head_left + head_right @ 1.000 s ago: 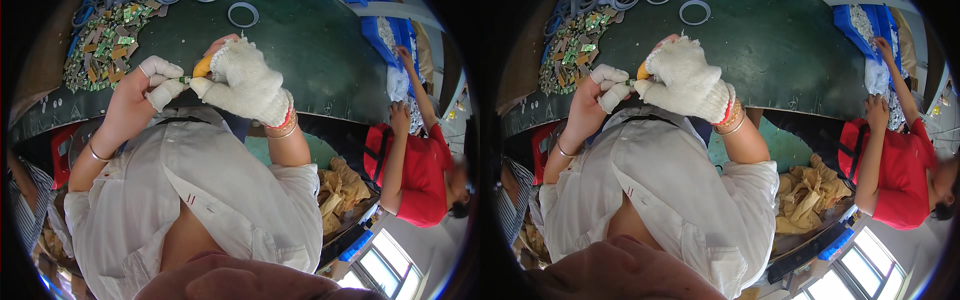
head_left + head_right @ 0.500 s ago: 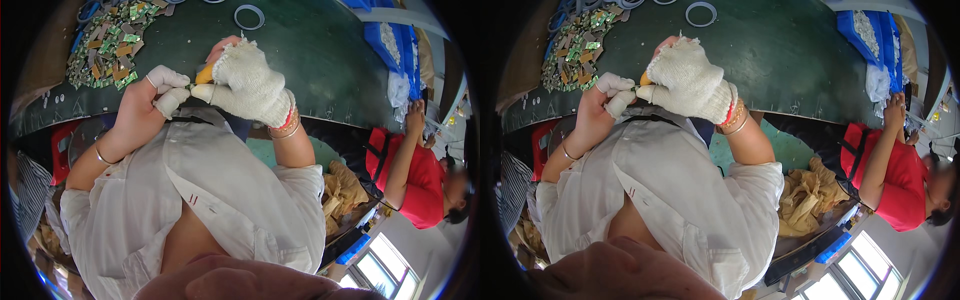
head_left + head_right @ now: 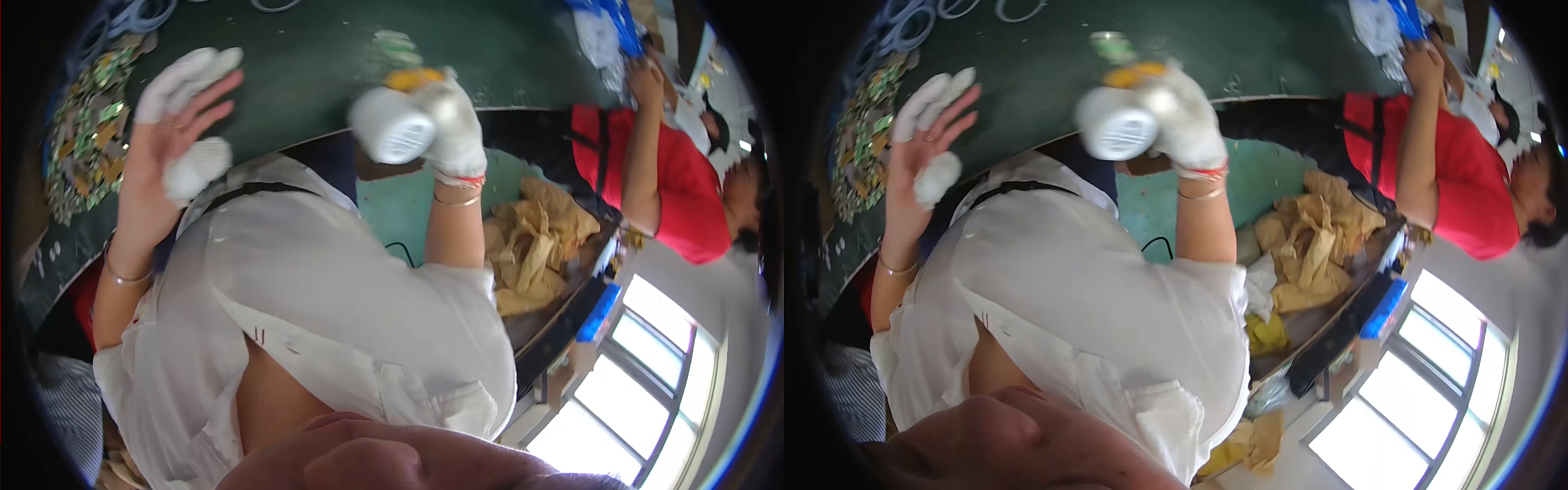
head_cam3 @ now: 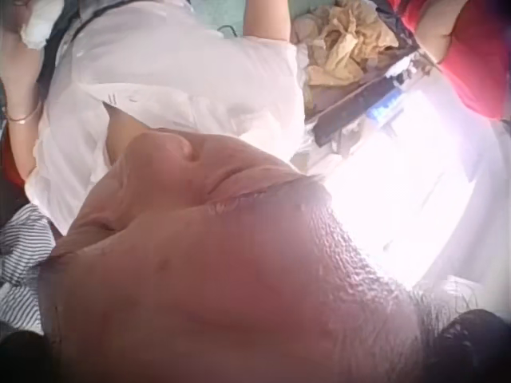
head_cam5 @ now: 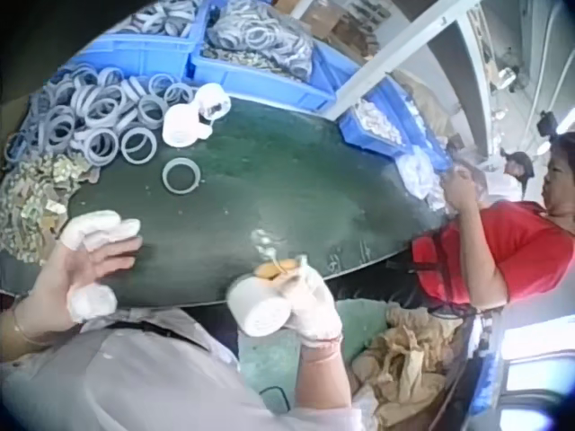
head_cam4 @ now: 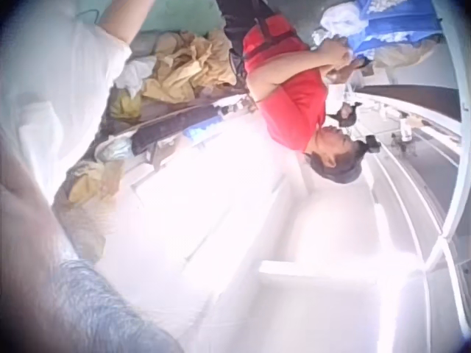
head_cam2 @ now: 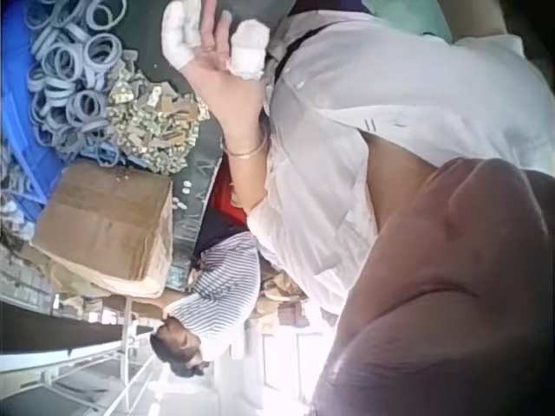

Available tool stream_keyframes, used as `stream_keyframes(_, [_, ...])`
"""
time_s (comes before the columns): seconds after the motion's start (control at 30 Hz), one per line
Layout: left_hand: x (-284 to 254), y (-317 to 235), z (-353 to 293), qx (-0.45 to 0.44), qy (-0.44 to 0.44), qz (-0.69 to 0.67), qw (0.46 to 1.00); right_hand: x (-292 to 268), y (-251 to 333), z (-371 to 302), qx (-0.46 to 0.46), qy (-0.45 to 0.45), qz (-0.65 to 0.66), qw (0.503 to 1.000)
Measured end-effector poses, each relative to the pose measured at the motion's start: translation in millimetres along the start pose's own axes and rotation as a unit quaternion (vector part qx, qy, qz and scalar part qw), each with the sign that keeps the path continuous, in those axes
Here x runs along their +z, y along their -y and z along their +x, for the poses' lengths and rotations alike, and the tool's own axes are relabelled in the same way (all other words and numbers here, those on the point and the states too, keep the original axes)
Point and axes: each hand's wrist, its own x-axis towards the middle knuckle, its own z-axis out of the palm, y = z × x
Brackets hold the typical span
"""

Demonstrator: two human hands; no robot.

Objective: Assembling small electronic components by inserting circuit boards into plastic housings at a factory workbench.

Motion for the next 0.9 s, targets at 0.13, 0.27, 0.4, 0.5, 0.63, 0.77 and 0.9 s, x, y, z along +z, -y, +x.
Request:
stream_keyframes(0.13, [-24.8, 26.4, -3.6, -0.042, -0.067, 0.106, 0.991, -131.6, -76.9, -61.1, 0.104, -0.319, 0.046, 0.941])
stream_keyframes(0.27, [-21.0, 38.8, -6.0, -0.053, -0.074, 0.11, 0.99, -172.8, -174.2, -80.4, 0.231, -0.451, 0.008, 0.862])
stream_keyframes(0.4, [-25.5, 54.6, -16.2, -0.03, -0.124, 0.108, 0.986, -116.6, -103.6, -44.3, 0.18, -0.598, -0.448, 0.639])
stream_keyframes(0.5, [-15.0, 51.2, -18.2, 0.008, -0.116, 0.111, 0.987, -57.5, -12.7, -13.5, -0.27, -0.523, -0.381, 0.713])
stream_keyframes(0.63, [-11.6, 49.2, -24.7, 0.01, -0.149, 0.113, 0.982, 74.8, 42.3, 63.6, -0.347, -0.212, -0.561, 0.722])
stream_keyframes(0.77, [-9.5, 51.3, -23.6, 0.03, -0.165, 0.086, 0.982, 106.4, 44.2, 165.2, -0.55, -0.016, -0.579, 0.602])
stream_keyframes(0.9, [-8.6, 45.6, -23.2, -0.006, -0.143, 0.105, 0.984, 125.9, 40.6, 213.5, -0.404, 0.022, -0.761, 0.508])
